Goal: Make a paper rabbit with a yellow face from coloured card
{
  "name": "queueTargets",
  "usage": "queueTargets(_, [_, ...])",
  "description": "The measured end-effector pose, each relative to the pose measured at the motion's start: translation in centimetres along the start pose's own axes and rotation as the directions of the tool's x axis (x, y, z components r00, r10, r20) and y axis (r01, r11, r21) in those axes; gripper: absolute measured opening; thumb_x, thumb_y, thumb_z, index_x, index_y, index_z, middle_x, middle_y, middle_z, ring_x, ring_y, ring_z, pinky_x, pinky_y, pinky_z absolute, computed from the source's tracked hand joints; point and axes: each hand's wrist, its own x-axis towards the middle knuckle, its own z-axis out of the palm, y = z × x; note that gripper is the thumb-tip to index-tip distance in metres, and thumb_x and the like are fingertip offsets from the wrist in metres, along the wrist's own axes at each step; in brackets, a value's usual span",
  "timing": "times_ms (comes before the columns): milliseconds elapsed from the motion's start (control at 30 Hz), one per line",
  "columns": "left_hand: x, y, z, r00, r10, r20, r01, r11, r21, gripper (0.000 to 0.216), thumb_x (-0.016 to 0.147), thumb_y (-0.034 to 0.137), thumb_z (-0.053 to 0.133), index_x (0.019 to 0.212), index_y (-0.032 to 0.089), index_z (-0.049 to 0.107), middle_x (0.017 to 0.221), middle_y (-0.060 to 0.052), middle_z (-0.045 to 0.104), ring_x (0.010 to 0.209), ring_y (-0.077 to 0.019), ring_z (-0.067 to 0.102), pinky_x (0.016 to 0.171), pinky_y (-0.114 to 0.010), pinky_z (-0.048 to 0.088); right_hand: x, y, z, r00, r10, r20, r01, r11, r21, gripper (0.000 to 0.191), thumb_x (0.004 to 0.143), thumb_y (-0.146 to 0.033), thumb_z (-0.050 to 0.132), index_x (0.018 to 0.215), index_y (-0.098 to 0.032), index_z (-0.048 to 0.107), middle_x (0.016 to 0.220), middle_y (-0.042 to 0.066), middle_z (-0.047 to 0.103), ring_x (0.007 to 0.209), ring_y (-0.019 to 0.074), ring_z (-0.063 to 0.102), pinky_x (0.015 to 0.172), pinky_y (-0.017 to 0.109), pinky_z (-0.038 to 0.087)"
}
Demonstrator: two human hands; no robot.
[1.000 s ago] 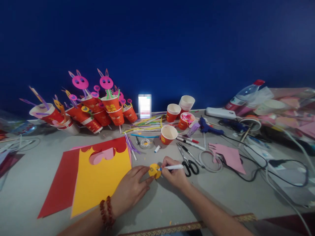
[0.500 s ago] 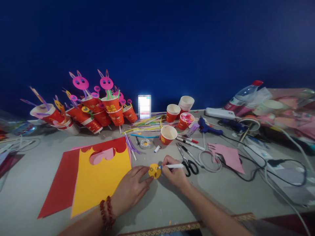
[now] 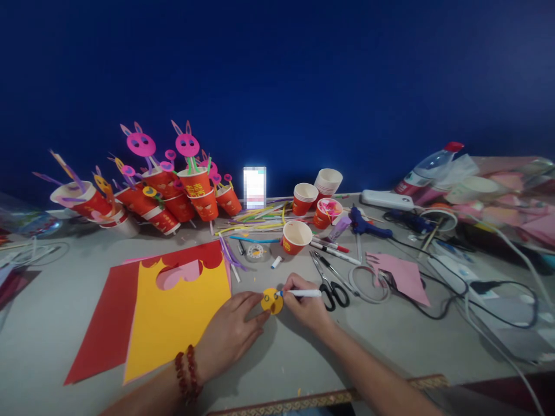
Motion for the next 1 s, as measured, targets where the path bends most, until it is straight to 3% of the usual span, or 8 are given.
queueTargets(500, [0.0,0.09,0.05,1.0,-0.011,0.008,0.011,1.0,0.011,0.03,0.091,0.019,0.057,0.121,0.023,0.061,0.129,-0.012,0.057,0.12,-0.0276,0.052,0.097,-0.047,0.052,0.03,-0.02,-0.05,0.999,0.037,-0.034,-0.033,0.993,0.116,0.011,0.074,-0.02,0.052,0.065,-0.022,0.047,0.054,-0.005,0.047,0.051,0.0126,0.039,0.049,0.024,0.03])
queueTargets(1000, [-0.06,-0.04,0.22,1.0,0.002,0.017,-0.002,1.0,0.015,0.03,0.092,0.019,0.056,0.122,0.022,0.06,0.13,-0.013,0.056,0.12,-0.0284,0.052,0.096,-0.048,0.053,0.05,-0.03,0.04,1.0,0.026,0.017,-0.027,0.999,0.037,0.009,0.075,-0.019,0.053,0.067,-0.021,0.048,0.057,-0.005,0.05,0.053,0.0123,0.041,0.051,0.024,0.031])
